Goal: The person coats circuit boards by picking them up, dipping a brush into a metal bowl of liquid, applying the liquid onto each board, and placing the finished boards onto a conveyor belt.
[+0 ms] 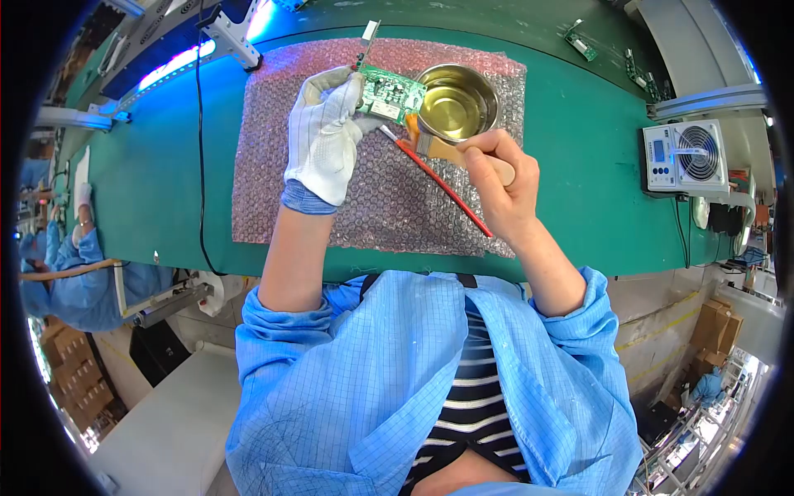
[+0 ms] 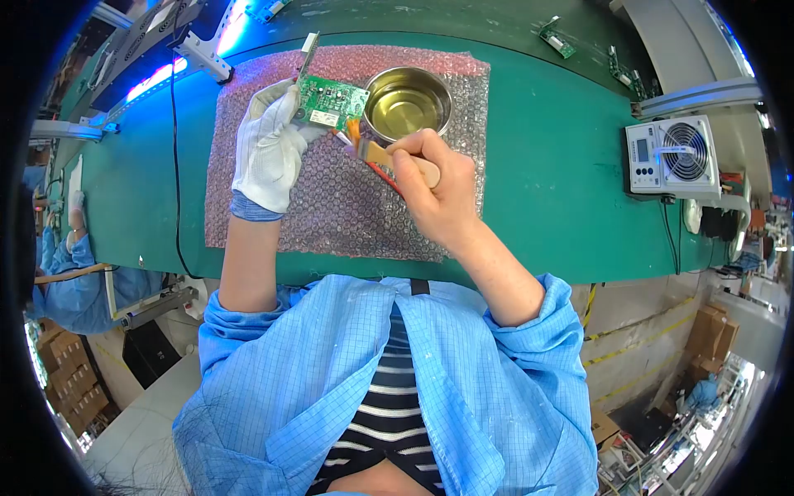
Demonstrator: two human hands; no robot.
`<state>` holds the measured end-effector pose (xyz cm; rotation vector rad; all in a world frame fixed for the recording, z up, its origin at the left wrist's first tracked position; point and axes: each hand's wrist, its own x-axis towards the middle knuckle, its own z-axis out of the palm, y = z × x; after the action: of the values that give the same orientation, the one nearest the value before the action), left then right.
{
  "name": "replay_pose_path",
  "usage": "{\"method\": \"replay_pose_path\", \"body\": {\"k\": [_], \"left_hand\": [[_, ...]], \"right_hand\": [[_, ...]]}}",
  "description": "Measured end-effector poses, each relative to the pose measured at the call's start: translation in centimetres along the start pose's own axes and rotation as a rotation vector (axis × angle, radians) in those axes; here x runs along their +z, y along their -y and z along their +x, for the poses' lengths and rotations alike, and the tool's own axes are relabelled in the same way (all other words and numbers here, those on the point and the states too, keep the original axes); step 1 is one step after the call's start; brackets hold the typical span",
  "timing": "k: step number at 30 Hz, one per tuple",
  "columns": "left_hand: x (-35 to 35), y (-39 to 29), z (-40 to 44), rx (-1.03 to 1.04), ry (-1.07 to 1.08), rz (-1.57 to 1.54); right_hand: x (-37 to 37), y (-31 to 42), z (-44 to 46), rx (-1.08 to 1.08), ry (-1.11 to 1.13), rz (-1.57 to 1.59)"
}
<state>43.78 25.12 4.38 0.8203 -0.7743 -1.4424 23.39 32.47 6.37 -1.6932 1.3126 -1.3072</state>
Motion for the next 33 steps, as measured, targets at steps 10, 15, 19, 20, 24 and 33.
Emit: {"method": "replay_pose_path", "body": {"k": [10,15,19,20,24,33], "left_hand": [[0.5,0.9,1.9,0.104,0.004,0.376],[1.3,0.3,4.7,-0.043,-0.002,0.086],[1.4,0.5,9.8,0.078,-0.123,0.544],[0.1,2.2,12.8,0.172,-0.17,0.866],[2.0,2.0,17.1,-0.13,-0.347,0.417],[-0.5,6.9,24.9,0.467,-0.832,1.042]], "right_hand": [[-1.3,-1.3,0.5,0.102,-0.04,0.123],[-4.6,-3.3,1.0,0.208,-0.239,0.28],[-10.1,-9.4,1.2,0.371,-0.474,0.484],[-11.5,-11.2,1.2,0.423,-0.546,0.549],[-17.0,-20.9,-1.7,0.382,-0.577,0.84],[-18.0,-20.9,-2.6,0.356,-0.5,1.046]]}}
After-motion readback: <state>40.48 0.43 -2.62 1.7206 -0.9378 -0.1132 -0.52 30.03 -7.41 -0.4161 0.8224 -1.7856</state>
